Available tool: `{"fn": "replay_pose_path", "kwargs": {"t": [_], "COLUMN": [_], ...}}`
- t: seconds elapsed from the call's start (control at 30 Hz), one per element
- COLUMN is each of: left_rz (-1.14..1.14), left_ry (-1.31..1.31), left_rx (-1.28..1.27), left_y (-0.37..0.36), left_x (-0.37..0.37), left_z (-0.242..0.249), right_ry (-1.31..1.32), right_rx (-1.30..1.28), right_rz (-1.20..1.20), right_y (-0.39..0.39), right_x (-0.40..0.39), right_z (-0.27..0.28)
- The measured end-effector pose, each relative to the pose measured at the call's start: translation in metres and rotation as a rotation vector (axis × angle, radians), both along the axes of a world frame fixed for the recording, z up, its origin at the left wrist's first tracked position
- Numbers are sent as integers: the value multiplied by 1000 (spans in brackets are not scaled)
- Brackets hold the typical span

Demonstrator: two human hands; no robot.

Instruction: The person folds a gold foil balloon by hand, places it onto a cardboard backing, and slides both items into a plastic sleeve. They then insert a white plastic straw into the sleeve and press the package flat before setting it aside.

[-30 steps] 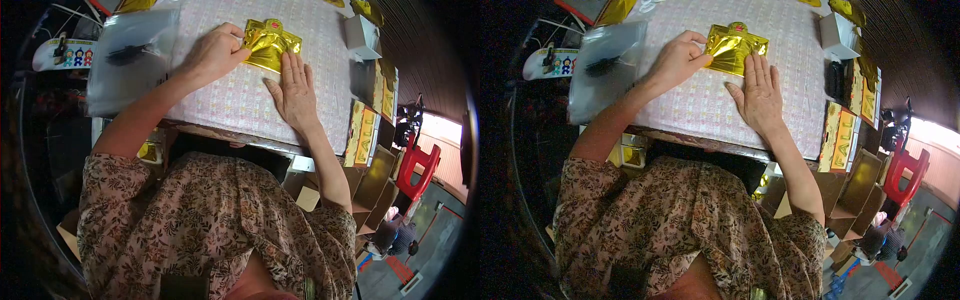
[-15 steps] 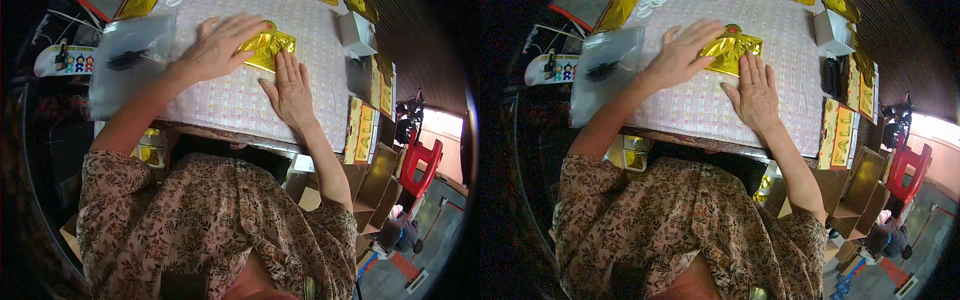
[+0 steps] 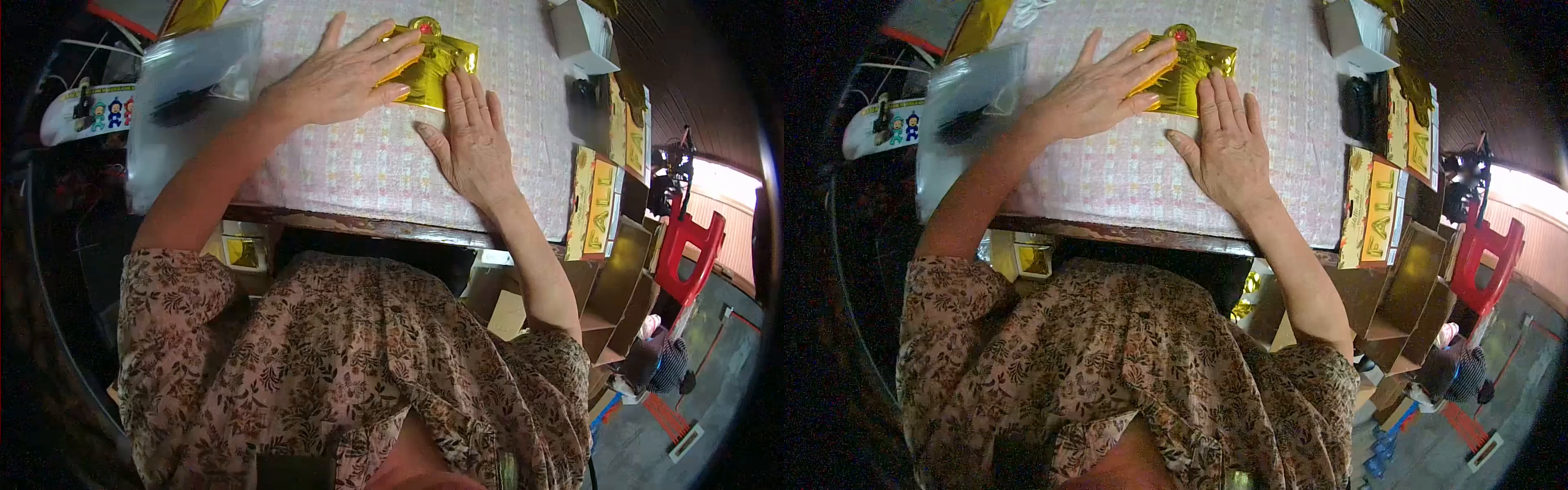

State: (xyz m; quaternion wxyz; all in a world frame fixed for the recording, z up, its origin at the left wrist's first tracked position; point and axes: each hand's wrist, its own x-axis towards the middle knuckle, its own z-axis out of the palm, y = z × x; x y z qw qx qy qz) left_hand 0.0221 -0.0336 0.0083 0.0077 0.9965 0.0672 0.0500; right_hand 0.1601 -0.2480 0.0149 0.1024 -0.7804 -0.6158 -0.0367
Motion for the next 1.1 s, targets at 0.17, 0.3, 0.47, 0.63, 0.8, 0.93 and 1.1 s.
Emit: {"fn": "replay_pose_path", "kwargs": {"t": [0.17, 0.3, 0.47, 0.63, 0.8, 0.93, 1.1], "left_rz": [-46, -60, -63, -79, -74, -115, -161], "left_ry": [-70, -94, -48, -59, -67, -176, -312], "left_rx": [4, -17, -23, -22, 22, -110, -251], "left_y": [4, 6, 6, 5, 7, 4, 5], "left_x": [0, -1, -1, 0, 1, 0, 3], "left_z": [-5, -4, -1, -3, -7, 3, 12], "right_ry": [-14, -120, -74, -98, 541, 478, 442], "right_rx": [-1, -42, 41, -21, 240, 282, 288], "right_rz": [-22, -42, -36, -125, -143, 61, 81], "right_y": [-2, 8, 24, 11, -4, 3, 6], "right_x": [-1, -2, 18, 53, 83, 80, 74], "right_z": [2, 12, -7, -10, 9, 4, 1]}}
